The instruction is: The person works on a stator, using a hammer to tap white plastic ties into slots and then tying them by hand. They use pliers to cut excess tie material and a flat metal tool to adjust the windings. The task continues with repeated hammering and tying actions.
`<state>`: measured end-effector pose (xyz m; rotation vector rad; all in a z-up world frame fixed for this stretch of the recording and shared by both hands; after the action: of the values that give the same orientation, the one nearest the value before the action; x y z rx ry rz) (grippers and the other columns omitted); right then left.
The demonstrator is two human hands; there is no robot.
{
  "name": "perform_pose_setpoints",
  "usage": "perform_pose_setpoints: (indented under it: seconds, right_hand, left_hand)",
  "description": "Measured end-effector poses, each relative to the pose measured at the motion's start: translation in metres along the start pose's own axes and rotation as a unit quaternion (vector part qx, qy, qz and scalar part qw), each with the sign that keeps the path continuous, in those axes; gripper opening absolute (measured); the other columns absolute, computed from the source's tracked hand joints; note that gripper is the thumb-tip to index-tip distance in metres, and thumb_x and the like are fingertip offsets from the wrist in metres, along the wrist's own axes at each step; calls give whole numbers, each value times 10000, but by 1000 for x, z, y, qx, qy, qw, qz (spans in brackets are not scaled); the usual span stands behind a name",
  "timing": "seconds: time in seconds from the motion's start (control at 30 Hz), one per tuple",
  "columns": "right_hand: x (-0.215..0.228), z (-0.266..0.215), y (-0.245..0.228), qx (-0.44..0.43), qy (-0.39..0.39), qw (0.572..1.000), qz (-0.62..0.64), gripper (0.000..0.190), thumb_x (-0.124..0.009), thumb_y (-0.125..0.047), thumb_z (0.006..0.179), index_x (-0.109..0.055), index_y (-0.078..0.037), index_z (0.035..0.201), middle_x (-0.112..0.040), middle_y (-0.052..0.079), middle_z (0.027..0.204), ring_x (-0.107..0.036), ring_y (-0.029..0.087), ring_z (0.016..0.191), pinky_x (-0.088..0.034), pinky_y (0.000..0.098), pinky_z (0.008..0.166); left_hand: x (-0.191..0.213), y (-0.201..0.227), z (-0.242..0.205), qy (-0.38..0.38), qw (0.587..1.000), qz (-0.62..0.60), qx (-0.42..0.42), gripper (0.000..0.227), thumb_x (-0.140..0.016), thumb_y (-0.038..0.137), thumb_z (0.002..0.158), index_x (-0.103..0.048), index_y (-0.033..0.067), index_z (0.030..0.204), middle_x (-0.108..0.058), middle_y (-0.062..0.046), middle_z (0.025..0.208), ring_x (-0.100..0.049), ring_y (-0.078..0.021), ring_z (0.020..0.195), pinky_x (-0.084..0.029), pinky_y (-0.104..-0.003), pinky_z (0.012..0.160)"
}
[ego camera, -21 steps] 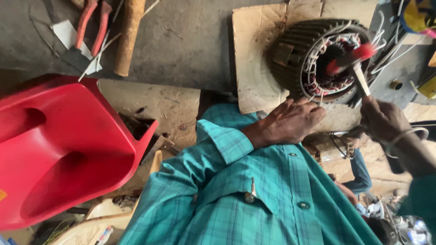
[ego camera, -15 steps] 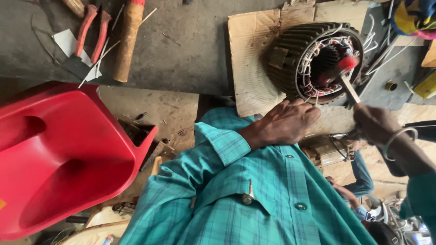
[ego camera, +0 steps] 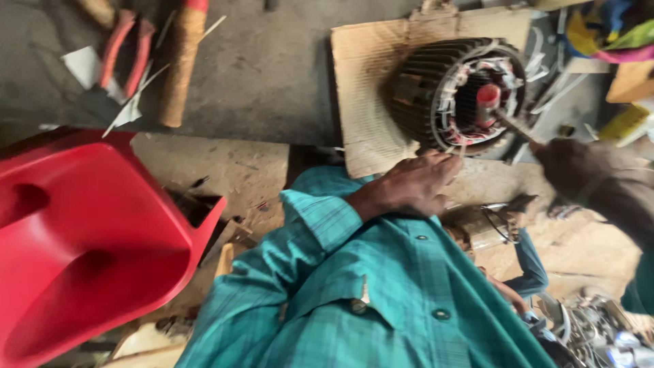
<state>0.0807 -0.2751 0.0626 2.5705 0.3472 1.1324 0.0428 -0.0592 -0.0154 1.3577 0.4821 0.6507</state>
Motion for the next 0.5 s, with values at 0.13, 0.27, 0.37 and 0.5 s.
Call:
perform_pose_setpoints:
  seconds: [0.13, 0.27, 0.37, 0.5]
  right_hand:
    - [-14, 2, 6, 9, -27, 1000, -4, 379, -459, -419, 1039, -698, -130, 986, -689, 160, 745, -691, 378, 637, -543, 514, 583]
    - [-24, 22, 24, 15, 56, 998, 28, 454, -489, -453, 1088, -664, -80, 898, -649, 167, 728, -667, 375, 628, -510, 518, 609]
    - [-51, 7, 34, 7, 34, 999, 6, 589, -469, -514, 1140, -674, -54, 835, -664, 172, 699, -660, 356, 600, -516, 476, 591]
    - [-74, 14, 63, -172, -108, 932, 300, 545, -502, -584, 1009, -682, -85, 883, -664, 119, 693, -640, 311, 532, -537, 488, 494]
  left_hand:
    - [-9, -12, 2, -19, 999, 32, 23, 607, -710, 194, 774, -469, 2, 1296, -600, -221, 1272, -582, -422, 1165, -508, -506, 987]
    - [1, -17, 4, -3, 999, 34, 22, 566, -680, 149, 772, -472, 14, 1281, -615, -203, 1244, -590, -417, 1148, -510, -511, 955]
    - [-14, -12, -4, -6, 999, 19, 45, 539, -657, 114, 771, -475, 22, 1270, -626, -190, 1222, -596, -414, 1135, -511, -514, 931]
    - [7, -12, 16, 29, 999, 20, 34, 509, -627, 69, 770, -478, 33, 1255, -642, -172, 1194, -605, -410, 1118, -512, -518, 899]
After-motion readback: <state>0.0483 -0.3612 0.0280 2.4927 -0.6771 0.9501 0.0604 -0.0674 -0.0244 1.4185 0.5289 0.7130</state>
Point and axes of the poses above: each hand's wrist, its own z-axis towards the middle knuckle, its own x-axis out of the back of the hand, y = z × x, the point moved 8 cm from there along z, towards the middle knuckle
